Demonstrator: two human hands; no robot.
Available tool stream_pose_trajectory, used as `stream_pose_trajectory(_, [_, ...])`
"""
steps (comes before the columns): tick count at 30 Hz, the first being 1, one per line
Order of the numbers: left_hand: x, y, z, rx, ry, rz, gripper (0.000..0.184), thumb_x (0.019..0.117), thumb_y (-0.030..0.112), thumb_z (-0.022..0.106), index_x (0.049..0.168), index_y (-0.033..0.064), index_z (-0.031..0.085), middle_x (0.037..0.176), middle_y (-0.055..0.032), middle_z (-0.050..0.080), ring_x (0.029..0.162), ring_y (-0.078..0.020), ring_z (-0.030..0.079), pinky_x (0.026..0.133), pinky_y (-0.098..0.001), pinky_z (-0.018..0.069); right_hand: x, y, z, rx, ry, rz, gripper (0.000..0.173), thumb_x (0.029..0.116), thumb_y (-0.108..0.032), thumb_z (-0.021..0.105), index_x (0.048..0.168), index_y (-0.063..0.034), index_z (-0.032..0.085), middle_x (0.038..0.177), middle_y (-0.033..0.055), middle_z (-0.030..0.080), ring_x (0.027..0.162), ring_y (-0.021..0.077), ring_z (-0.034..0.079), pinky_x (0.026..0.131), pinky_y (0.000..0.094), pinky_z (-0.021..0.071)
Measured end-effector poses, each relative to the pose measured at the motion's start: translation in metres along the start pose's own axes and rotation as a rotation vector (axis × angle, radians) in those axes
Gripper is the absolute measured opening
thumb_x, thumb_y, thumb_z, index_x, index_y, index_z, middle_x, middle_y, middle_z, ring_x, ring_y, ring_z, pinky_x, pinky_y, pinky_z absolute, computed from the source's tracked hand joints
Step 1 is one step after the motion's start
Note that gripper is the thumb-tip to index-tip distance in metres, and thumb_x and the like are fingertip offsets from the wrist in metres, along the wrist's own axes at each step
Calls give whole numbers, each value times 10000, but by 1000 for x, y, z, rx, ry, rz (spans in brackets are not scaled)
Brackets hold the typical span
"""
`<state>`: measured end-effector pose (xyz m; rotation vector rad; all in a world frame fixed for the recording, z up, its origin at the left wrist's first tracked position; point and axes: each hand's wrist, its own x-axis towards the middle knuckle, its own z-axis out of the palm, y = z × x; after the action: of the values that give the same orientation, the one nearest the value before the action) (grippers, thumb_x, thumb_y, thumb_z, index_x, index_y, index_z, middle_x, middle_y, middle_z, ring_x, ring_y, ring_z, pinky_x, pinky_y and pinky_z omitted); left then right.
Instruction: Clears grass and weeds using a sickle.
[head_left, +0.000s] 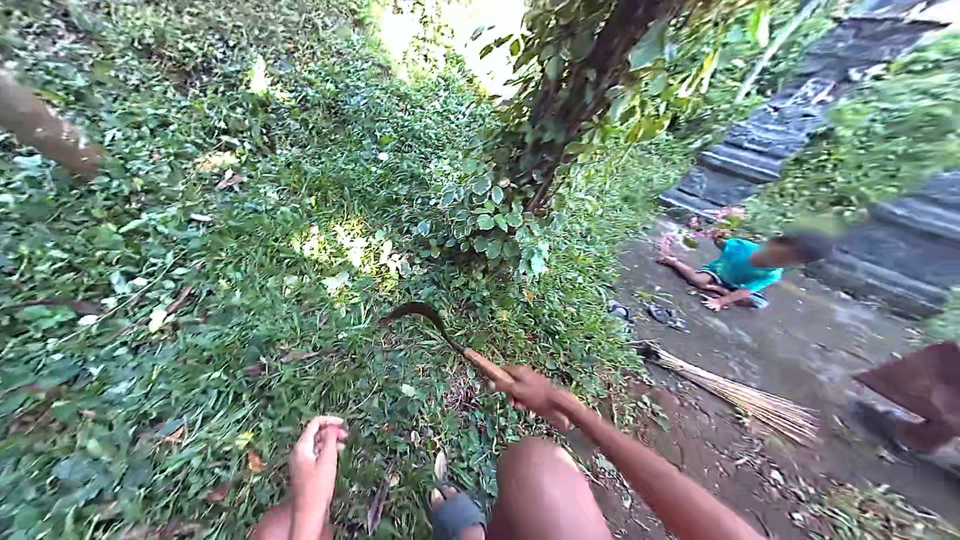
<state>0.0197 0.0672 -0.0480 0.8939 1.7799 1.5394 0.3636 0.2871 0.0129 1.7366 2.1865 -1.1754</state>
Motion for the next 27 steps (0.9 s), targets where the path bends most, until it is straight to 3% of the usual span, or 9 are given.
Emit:
stream_pose_trajectory(2, [5,-2,11,5,-79,-74,257,1051,107,476,1128,-49,664,939,-131,720,775,-172,696,722,-344,578,10,59,34,154,31,4,464,1062,-390,545,1257,28,596,833,124,662,676,200,641,707,407,565])
stream_pose_trajectory(4, [6,-10,14,84,-121,-21,264,1034,118,487,1129,-49,667,940,-135,717,792,-189,700,746,-366,585,12,101,72,325,52,45,431,1053,-341,567,1244,44,599,837,121,661,682,191,642,715,399,571])
stream_pose_trajectory(7, [22,-32,2,241,-84,55,277,997,143,510,1104,-42,687,920,-141,725,790,-215,716,756,-411,599,39,132,102,428,78,41,359,1044,-296,576,1170,35,632,767,83,655,627,158,634,664,367,568])
stream_pose_trajectory(10, [27,-48,-9,258,-36,-45,287,1030,117,487,1161,-84,644,993,-189,714,837,-230,714,786,-426,598,72,162,108,486,-4,10,366,1038,-316,582,1190,14,624,753,81,656,620,165,642,650,365,576])
stream_pose_trajectory(13, [50,-64,-4,246,48,-123,298,1046,116,455,1168,-100,620,972,-175,701,795,-175,694,745,-361,587,97,160,97,651,-26,-94,290,1032,-248,578,1165,8,608,748,35,665,634,124,651,653,316,577])
stream_pose_trajectory(16, [55,-83,2,221,138,-168,295,1044,132,455,1164,-72,631,937,-128,713,767,-136,699,718,-315,592,126,155,91,772,-3,-152,223,977,-107,549,1148,26,600,796,50,708,682,134,688,688,315,596])
stream_pose_trajectory(19, [48,-87,2,179,168,-181,292,1039,128,438,1173,-62,615,948,-103,718,788,-127,712,720,-301,603,162,151,90,758,58,-135,245,935,-96,546,1140,26,601,748,29,671,617,111,649,613,289,571])
stream_pose_trajectory(23, [39,-63,-11,142,223,-75,287,1046,109,392,1185,-44,592,941,-31,731,800,-98,722,727,-285,616,200,155,96,761,92,-160,269,899,-89,543,1135,33,589,722,8,653,581,91,632,586,269,565])
stream_pose_trajectory(27, [30,-23,-32,108,286,48,258,1055,99,373,1168,52,601,951,34,746,819,-102,730,744,-290,623,221,164,106,776,69,-161,268,893,-84,526,1128,27,591,719,-1,654,586,83,639,581,255,565])
